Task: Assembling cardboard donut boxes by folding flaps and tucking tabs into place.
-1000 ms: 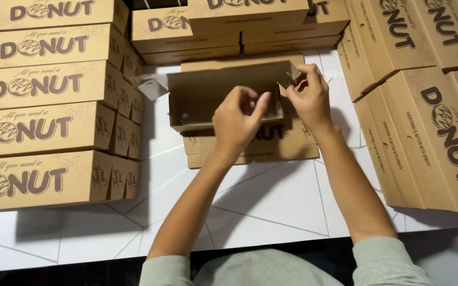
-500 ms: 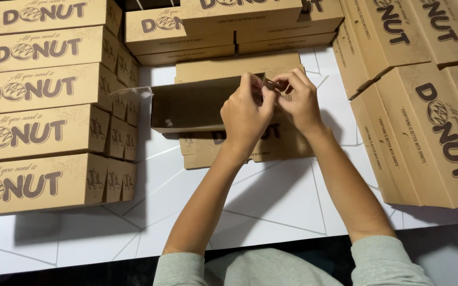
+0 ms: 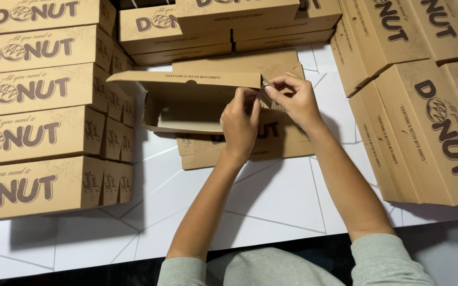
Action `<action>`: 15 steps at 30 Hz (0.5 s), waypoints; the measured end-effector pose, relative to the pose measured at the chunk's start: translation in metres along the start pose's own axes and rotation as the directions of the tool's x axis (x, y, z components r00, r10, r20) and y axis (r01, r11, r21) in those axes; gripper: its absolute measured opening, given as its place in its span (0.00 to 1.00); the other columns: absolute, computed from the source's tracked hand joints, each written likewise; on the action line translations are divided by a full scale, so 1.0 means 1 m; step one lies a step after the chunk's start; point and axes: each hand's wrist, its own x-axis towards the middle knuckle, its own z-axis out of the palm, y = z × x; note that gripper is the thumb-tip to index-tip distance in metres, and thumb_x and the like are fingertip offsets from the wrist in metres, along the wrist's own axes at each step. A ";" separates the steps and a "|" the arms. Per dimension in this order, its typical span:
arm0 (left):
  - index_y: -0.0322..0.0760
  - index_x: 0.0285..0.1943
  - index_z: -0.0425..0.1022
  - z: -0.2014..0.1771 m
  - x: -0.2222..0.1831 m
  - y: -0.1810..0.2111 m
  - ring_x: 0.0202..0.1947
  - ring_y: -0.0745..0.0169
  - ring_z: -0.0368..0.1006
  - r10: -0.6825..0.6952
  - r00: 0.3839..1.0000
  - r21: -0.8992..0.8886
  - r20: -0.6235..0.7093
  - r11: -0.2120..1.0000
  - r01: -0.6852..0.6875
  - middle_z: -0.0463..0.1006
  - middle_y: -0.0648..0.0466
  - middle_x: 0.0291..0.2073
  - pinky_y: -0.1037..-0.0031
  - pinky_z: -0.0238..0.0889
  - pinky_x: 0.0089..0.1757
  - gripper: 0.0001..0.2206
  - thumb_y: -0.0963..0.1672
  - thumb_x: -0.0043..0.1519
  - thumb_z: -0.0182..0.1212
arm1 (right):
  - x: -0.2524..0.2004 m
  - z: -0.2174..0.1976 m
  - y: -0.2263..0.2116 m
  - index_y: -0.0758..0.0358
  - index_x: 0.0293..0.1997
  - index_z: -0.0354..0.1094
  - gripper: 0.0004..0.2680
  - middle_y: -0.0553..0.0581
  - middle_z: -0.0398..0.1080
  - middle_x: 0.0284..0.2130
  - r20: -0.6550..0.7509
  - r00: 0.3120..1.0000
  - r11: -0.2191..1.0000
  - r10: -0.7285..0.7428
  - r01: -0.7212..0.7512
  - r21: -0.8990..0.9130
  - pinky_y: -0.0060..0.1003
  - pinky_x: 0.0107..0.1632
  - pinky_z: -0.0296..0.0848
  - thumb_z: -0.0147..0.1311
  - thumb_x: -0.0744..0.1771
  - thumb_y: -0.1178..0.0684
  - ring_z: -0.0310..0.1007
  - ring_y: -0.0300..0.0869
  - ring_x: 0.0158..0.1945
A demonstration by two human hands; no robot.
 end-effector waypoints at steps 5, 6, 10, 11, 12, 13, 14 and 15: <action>0.43 0.43 0.71 -0.001 -0.001 0.004 0.36 0.55 0.80 0.021 0.999 -0.033 -0.032 0.999 -0.022 0.80 0.55 0.34 0.68 0.74 0.37 0.06 0.39 0.62 0.63 | -0.001 0.002 0.008 0.68 0.44 0.76 0.04 0.52 0.70 0.31 -0.019 1.000 1.000 0.001 0.000 0.015 0.26 0.35 0.79 0.63 0.68 0.59 0.74 0.34 0.40; 0.42 0.42 0.72 0.000 -0.001 0.004 0.36 0.55 0.80 0.018 0.999 -0.059 -0.027 0.998 -0.019 0.81 0.55 0.34 0.69 0.74 0.38 0.06 0.38 0.62 0.63 | -0.001 0.002 0.010 0.68 0.43 0.76 0.04 0.53 0.69 0.30 -0.027 1.000 1.000 0.004 -0.004 0.020 0.27 0.34 0.79 0.63 0.68 0.59 0.74 0.34 0.39; 0.39 0.43 0.72 0.005 -0.001 0.000 0.37 0.53 0.81 -0.015 0.999 -0.143 -0.029 0.990 0.011 0.82 0.52 0.34 0.68 0.76 0.38 0.05 0.38 0.63 0.62 | -0.002 0.005 0.006 0.68 0.42 0.76 0.04 0.52 0.70 0.29 -0.030 0.999 0.998 0.032 -0.030 0.051 0.25 0.33 0.79 0.64 0.67 0.59 0.74 0.33 0.37; 0.39 0.43 0.72 0.005 -0.001 0.000 0.37 0.53 0.81 -0.015 0.999 -0.143 -0.029 0.990 0.011 0.82 0.52 0.34 0.68 0.76 0.38 0.05 0.38 0.63 0.62 | -0.002 0.006 0.006 0.68 0.42 0.76 0.04 0.52 0.70 0.29 -0.030 0.999 0.998 0.032 -0.030 0.051 0.25 0.33 0.79 0.64 0.67 0.59 0.74 0.33 0.37; 0.39 0.43 0.72 0.006 -0.001 -0.001 0.36 0.53 0.81 -0.019 1.000 -0.155 -0.024 0.988 0.015 0.82 0.52 0.34 0.68 0.76 0.38 0.05 0.38 0.63 0.62 | -0.002 0.006 0.007 0.68 0.42 0.76 0.04 0.52 0.70 0.29 -0.027 0.999 0.998 0.029 -0.028 0.049 0.25 0.32 0.79 0.64 0.67 0.59 0.74 0.33 0.37; 0.39 0.42 0.73 0.007 -0.002 -0.002 0.36 0.53 0.82 -0.024 0.999 -0.166 -0.020 0.986 0.021 0.82 0.51 0.33 0.67 0.76 0.38 0.05 0.38 0.63 0.63 | -0.003 0.006 0.007 0.68 0.42 0.76 0.04 0.53 0.70 0.29 -0.023 0.999 0.999 0.028 -0.027 0.047 0.26 0.32 0.79 0.65 0.67 0.59 0.75 0.33 0.37; 0.39 0.42 0.73 0.008 -0.003 -0.003 0.36 0.53 0.82 -0.027 0.999 -0.166 -0.021 0.986 0.023 0.82 0.51 0.33 0.67 0.76 0.38 0.05 0.38 0.63 0.63 | -0.003 0.006 0.007 0.68 0.42 0.76 0.04 0.53 0.70 0.29 -0.021 0.999 0.999 0.029 -0.028 0.046 0.26 0.32 0.79 0.65 0.67 0.59 0.75 0.33 0.37; 0.40 0.43 0.74 0.009 -0.004 -0.003 0.38 0.55 0.82 -0.043 0.999 -0.180 -0.019 0.983 0.039 0.83 0.52 0.35 0.67 0.76 0.39 0.04 0.39 0.63 0.62 | -0.003 0.006 0.006 0.69 0.42 0.76 0.05 0.55 0.72 0.29 -0.029 0.998 0.998 0.050 -0.048 0.049 0.26 0.31 0.79 0.64 0.67 0.59 0.75 0.34 0.36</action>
